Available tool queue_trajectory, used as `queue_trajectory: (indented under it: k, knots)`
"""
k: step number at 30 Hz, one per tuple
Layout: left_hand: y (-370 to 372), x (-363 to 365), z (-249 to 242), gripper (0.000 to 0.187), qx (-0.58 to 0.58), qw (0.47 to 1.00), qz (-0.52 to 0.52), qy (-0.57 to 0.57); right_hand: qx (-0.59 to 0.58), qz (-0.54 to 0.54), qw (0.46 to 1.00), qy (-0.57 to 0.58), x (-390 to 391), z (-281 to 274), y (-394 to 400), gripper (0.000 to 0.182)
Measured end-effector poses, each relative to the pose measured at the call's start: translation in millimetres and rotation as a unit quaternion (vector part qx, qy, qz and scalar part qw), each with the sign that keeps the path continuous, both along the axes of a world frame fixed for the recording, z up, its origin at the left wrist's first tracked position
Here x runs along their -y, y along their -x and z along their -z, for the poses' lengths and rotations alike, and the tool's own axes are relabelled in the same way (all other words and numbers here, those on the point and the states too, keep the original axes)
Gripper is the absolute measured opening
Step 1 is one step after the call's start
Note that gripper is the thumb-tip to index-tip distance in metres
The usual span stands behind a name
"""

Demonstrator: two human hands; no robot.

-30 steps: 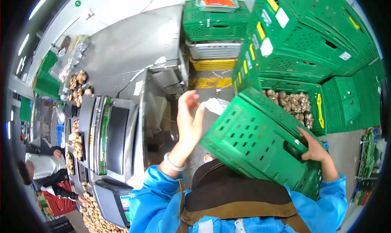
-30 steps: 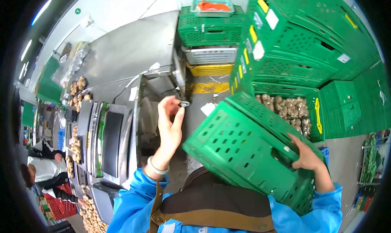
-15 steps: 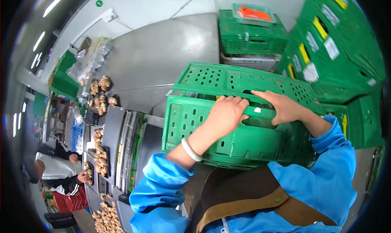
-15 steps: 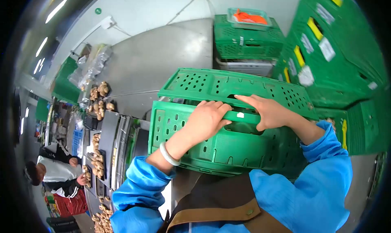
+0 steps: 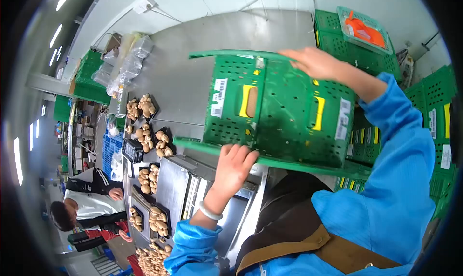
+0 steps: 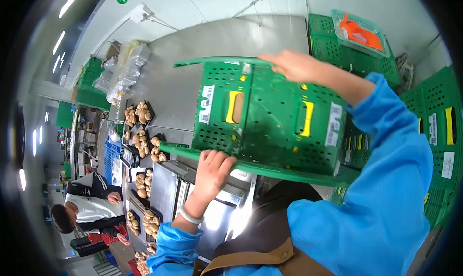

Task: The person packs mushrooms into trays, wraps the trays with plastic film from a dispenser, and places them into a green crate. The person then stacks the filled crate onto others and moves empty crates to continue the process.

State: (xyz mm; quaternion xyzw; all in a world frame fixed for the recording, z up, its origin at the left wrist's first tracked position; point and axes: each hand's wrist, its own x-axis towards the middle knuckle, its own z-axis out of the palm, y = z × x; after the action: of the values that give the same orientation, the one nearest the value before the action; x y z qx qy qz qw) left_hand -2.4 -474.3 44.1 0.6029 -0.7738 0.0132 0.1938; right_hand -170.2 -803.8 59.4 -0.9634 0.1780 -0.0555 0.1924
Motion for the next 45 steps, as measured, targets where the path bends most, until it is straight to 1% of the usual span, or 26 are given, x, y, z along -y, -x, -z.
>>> queue_trajectory:
  k: [3,5,6,8,9,11,12,13,15,16,17,19,20,21,22,23,24,26,29,33,35,36,37,41,43,45]
  knots:
    - [-39.2,-24.6,31.0,0.019,0.009,0.998,-0.026,-0.062,0.02,-0.009,1.0,-0.016,58.8,13.2,-67.0,0.048]
    - [-62.1,-31.8,40.6,0.021,-0.008,0.996,-0.053,-0.074,-0.01,0.014,0.986,-0.166,76.8,26.9,-107.0,0.049]
    - [-75.3,-32.4,44.4,0.022,-0.015,0.995,-0.065,-0.077,-0.02,0.013,0.985,-0.171,78.3,36.7,-126.3,0.047]
    - [-87.1,-28.3,27.5,0.023,-0.001,0.987,-0.068,-0.148,-0.041,0.005,0.981,-0.188,80.5,50.5,-149.6,0.045]
    - [-98.2,-26.0,26.8,0.023,0.012,0.979,-0.073,-0.191,-0.02,-0.008,0.993,-0.114,83.3,73.5,-162.9,0.044]
    - [-118.6,-17.4,21.5,0.021,-0.095,0.956,-0.046,-0.273,0.021,-0.029,0.999,0.04,88.2,116.9,-183.6,0.042]
    - [-126.6,-9.7,12.4,0.021,-0.146,0.938,-0.03,-0.314,-0.004,0.03,0.997,0.071,76.5,111.0,-178.5,0.041]
    - [-139.4,3.0,3.9,0.022,-0.175,0.91,0.017,-0.376,0.072,0.041,0.985,0.15,66.1,105.4,-168.4,0.039]
    - [-150.0,46.8,-23.1,0.034,-0.218,0.825,0.058,-0.519,0.21,0.059,0.925,0.312,42.4,91.2,-145.4,0.036]
    - [-158.3,69.8,-16.2,0.04,-0.239,0.759,0.046,-0.604,0.191,0.066,0.944,0.26,18.8,91.7,-136.4,0.035]
    - [-158.0,90.2,-5.4,0.042,-0.236,0.772,0.027,-0.59,0.169,0.077,0.96,0.208,-10.2,92.9,-124.6,0.034]
    - [-160.4,122.9,47.8,0.036,-0.122,0.864,0.105,-0.478,0.112,0.048,0.993,0.001,-71.5,125.0,-110.6,0.022]
    - [-160.0,133.7,74.7,0.036,-0.049,0.89,0.146,-0.43,0.011,0.007,0.999,-0.032,-97.0,137.9,-105.0,0.016]
    - [-159.7,145.7,101.5,0.036,0.02,0.909,0.189,-0.371,-0.04,-0.074,0.995,0.045,-119.2,156.1,-95.3,0.017]
    - [-160.0,146.7,127.1,0.034,0.067,0.91,0.197,-0.359,0.006,-0.118,0.991,0.069,-141.0,181.4,-81.7,0.017]
    - [-158.6,147.6,147.4,0.034,0.129,0.89,0.21,-0.385,-0.02,-0.141,0.988,0.057,-157.1,207.8,-74.9,0.016]
    - [-147.9,147.1,136.2,0.035,0.233,0.874,0.247,-0.348,-0.102,-0.172,0.979,0.045,-168.1,219.1,-68.1,0.017]
    - [-156.1,128.4,166.2,0.03,0.207,0.9,0.269,-0.273,0.033,-0.174,0.982,0.064,-166.5,239.7,-56.6,0.014]
    - [-143.7,118.6,170.5,0.027,0.198,0.898,0.289,-0.265,-0.155,-0.203,0.967,0.002,-167.8,229.9,-76.1,0.011]
    - [-176.4,106.7,129.4,0.024,0.174,0.94,0.171,-0.237,-0.146,-0.148,0.975,-0.074,-128.7,116.8,-41.2,0.012]
    - [-209.5,92.9,70.9,0.023,0.152,0.972,0.071,-0.162,-0.144,-0.021,0.984,-0.098,-98.1,76.0,13.1,0.013]
    - [-248.5,81.8,60.0,0.019,0.19,0.966,0.054,-0.164,-0.21,0.047,0.966,-0.141,-76.4,48.0,42.1,0.016]
    - [-279.2,66.0,48.8,0.016,0.226,0.959,0.034,-0.166,-0.178,0.051,0.977,-0.106,-78.7,51.0,56.8,0.015]
    - [-279.2,56.1,65.4,0.013,0.251,0.945,-0.006,-0.208,-0.105,0.042,0.993,-0.018,-95.4,62.6,82.0,0.019]
    - [-256.9,54.6,54.3,0.012,0.068,0.978,-0.093,-0.176,-0.039,0.01,0.999,-0.03,-106.5,62.1,72.7,0.026]
    - [-211.2,44.8,22.6,0.012,-0.028,0.969,-0.223,-0.108,0.003,-0.066,0.993,-0.094,-132.8,42.9,68.1,0.032]
